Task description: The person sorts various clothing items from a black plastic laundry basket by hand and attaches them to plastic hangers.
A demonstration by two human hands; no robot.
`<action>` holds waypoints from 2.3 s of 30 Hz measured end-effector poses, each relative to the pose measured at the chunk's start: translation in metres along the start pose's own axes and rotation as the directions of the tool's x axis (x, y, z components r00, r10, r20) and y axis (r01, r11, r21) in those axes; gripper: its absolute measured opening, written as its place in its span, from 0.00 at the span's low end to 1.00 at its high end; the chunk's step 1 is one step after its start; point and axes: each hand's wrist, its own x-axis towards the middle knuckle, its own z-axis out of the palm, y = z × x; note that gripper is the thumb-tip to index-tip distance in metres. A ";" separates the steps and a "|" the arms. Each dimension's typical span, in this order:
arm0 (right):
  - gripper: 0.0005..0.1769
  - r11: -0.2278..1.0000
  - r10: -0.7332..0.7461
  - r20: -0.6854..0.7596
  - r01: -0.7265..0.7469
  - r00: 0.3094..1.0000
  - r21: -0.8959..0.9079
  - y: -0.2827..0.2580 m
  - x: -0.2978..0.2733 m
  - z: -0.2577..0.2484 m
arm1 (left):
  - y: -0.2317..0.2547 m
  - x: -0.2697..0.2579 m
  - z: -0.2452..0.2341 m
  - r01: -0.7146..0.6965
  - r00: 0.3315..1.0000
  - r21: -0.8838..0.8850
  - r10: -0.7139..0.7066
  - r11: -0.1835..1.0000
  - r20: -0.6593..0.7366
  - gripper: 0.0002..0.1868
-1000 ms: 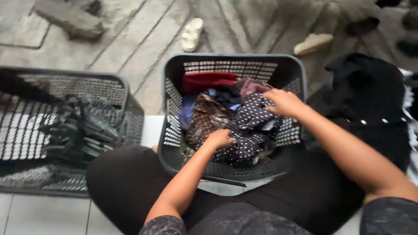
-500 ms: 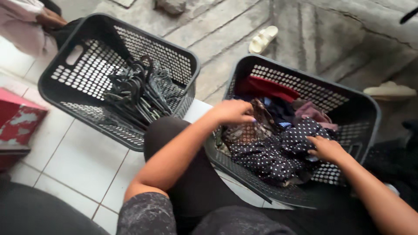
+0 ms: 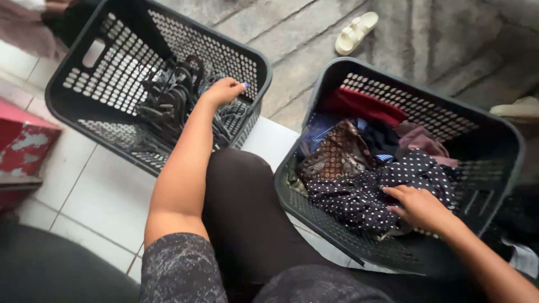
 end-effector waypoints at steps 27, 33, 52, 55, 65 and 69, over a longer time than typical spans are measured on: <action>0.08 0.773 -0.502 -0.751 0.612 0.430 -0.166 -0.277 0.321 -0.066 | -0.217 -0.014 0.112 0.565 0.670 -0.109 -0.532 0.818 -0.518 0.59; 0.14 0.771 -0.479 -0.790 0.613 0.384 -0.170 -0.278 0.321 -0.067 | -0.197 -0.027 0.098 0.741 0.584 -0.011 -0.653 0.671 -0.483 0.58; 0.20 0.916 -0.370 -0.492 0.399 0.788 -0.050 -0.254 0.290 -0.043 | -0.140 -0.050 0.133 0.422 0.832 -0.481 -0.539 0.769 -0.131 0.25; 0.19 0.964 -0.227 -0.356 0.262 0.907 0.053 -0.262 0.318 -0.040 | -0.133 -0.050 0.142 0.303 0.916 -0.619 -0.401 0.725 -0.021 0.19; 0.37 0.607 -0.115 -0.071 0.127 0.991 0.785 -0.284 0.402 -0.019 | -0.085 -0.074 0.133 0.230 0.965 -0.610 -0.258 0.758 0.043 0.24; 0.40 0.747 0.021 -0.070 0.031 0.997 0.664 -0.276 0.397 -0.024 | -0.051 -0.087 0.133 0.140 0.990 -0.506 -0.128 0.851 0.059 0.18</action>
